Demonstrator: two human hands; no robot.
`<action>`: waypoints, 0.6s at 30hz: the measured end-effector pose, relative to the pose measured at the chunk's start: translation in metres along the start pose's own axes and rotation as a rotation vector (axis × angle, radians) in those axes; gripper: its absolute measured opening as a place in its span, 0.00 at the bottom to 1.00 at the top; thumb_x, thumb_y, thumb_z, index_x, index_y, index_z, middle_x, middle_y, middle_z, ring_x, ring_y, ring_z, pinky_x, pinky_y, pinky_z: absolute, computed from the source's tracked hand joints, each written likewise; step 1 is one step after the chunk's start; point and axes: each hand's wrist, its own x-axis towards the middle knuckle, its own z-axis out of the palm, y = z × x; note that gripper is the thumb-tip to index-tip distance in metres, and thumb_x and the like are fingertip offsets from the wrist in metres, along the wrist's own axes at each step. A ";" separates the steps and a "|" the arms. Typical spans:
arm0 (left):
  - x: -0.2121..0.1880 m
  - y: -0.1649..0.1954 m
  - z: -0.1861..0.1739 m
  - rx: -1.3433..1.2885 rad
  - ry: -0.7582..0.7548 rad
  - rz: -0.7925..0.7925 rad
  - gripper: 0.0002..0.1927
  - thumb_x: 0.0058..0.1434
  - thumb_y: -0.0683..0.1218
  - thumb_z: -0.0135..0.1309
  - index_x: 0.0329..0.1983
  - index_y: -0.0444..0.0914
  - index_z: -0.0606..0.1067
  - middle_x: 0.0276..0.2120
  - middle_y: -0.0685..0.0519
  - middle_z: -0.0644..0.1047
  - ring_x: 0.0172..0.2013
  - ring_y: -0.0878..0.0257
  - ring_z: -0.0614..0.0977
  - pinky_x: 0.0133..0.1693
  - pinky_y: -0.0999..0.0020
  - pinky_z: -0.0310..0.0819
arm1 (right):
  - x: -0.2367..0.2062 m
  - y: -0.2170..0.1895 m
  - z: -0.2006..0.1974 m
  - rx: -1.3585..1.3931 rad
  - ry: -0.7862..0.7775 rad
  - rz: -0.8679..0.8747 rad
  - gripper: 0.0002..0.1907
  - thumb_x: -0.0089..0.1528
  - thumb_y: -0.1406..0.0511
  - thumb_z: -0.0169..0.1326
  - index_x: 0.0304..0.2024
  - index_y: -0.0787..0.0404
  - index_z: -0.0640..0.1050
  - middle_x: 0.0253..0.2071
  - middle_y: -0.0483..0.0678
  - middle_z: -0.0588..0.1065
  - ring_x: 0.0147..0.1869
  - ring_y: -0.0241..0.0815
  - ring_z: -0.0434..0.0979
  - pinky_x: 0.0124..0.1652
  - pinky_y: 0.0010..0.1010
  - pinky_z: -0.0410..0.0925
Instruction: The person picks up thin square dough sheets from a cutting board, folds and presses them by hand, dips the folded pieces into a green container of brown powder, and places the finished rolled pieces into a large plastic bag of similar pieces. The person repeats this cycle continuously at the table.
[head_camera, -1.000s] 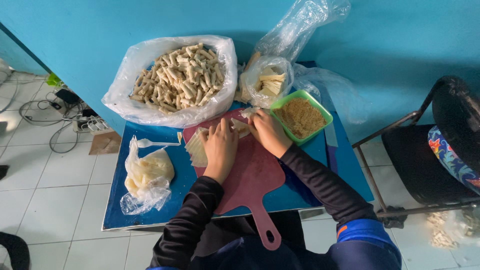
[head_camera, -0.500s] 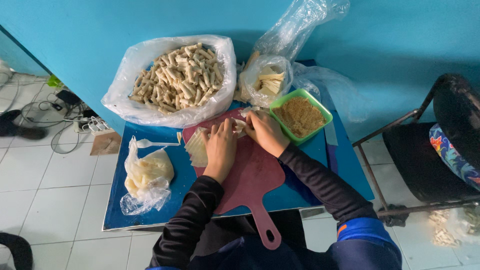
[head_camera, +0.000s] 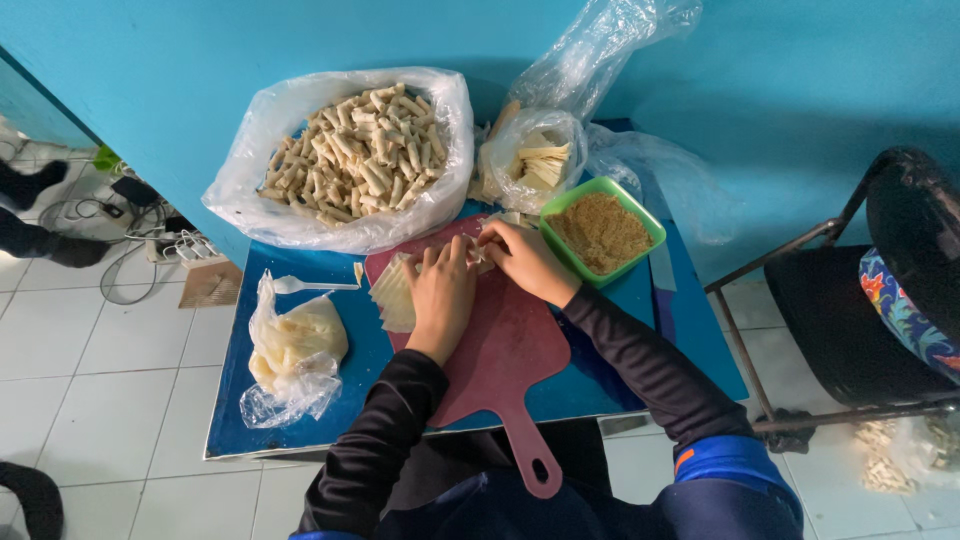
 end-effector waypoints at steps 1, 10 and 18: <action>0.000 0.000 0.000 0.010 0.007 0.005 0.17 0.61 0.47 0.58 0.51 0.43 0.71 0.44 0.56 0.79 0.49 0.56 0.78 0.54 0.45 0.60 | 0.000 0.000 -0.001 -0.002 0.000 0.000 0.05 0.65 0.70 0.55 0.44 0.65 0.75 0.37 0.50 0.80 0.41 0.38 0.82 0.40 0.30 0.73; -0.001 -0.003 0.000 0.059 0.063 0.087 0.10 0.59 0.47 0.59 0.43 0.44 0.76 0.40 0.56 0.80 0.49 0.57 0.78 0.55 0.48 0.61 | -0.001 -0.001 -0.004 0.107 -0.075 0.002 0.11 0.60 0.74 0.60 0.45 0.65 0.74 0.35 0.45 0.77 0.39 0.33 0.78 0.41 0.25 0.72; -0.001 0.001 -0.003 0.023 0.036 0.046 0.08 0.60 0.47 0.59 0.42 0.45 0.77 0.37 0.56 0.80 0.47 0.56 0.78 0.57 0.45 0.59 | 0.000 -0.006 -0.005 0.105 -0.027 0.041 0.10 0.61 0.76 0.56 0.45 0.65 0.74 0.37 0.45 0.78 0.41 0.33 0.79 0.42 0.25 0.73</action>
